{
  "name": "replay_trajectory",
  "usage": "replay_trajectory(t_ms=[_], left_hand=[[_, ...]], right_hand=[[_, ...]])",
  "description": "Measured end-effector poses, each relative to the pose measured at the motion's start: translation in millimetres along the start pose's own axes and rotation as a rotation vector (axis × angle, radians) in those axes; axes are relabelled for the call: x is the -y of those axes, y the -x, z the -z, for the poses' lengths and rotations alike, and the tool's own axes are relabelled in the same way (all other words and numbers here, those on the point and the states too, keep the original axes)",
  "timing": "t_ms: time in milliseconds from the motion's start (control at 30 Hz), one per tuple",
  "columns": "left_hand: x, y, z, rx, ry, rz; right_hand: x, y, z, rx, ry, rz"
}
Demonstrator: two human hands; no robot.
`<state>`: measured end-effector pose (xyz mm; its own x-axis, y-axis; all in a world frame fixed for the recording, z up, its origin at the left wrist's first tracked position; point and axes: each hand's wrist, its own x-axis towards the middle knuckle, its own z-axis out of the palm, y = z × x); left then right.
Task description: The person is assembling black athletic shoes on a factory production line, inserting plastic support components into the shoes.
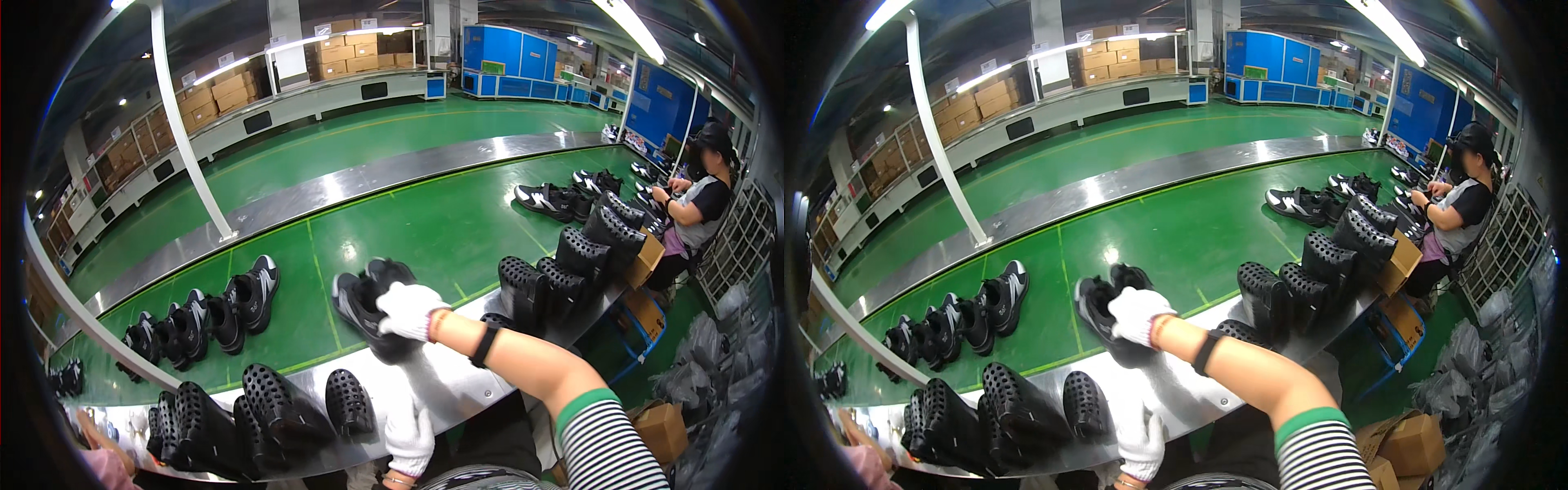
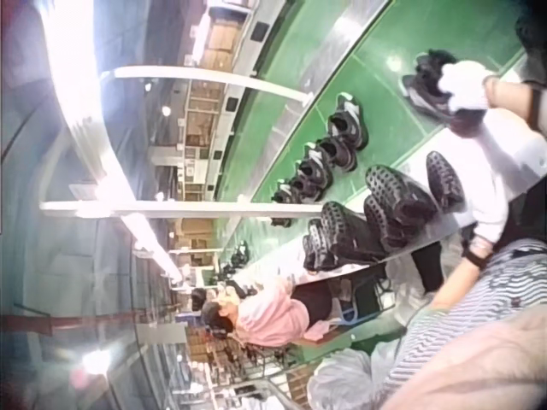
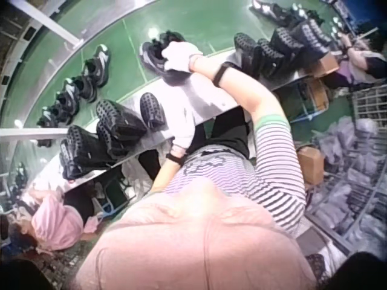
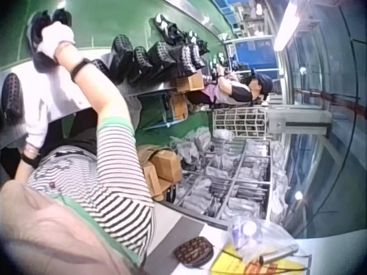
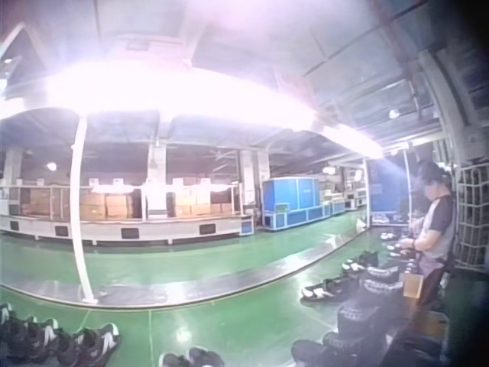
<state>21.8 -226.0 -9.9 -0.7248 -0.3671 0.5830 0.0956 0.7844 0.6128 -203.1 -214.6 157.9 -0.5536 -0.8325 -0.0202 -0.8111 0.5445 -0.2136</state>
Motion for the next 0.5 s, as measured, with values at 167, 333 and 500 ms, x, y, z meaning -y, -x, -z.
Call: replay_trajectory(t_ms=[167, 333, 500], left_hand=[[3.3, 2.3, -3.6, 0.06, 0.041, 0.017], [1.2, 2.2, -0.9, 0.083, 0.019, 0.024], [5.1, 0.5, -5.7, 0.041, 0.012, -0.051]], right_hand=[[6.9, -96.3, -27.8, -0.286, -0.143, -0.118], [26.4, -93.8, -42.0, -0.398, -0.188, -0.07], [36.7, -1.9, -58.3, -0.37, -0.282, 0.061]])
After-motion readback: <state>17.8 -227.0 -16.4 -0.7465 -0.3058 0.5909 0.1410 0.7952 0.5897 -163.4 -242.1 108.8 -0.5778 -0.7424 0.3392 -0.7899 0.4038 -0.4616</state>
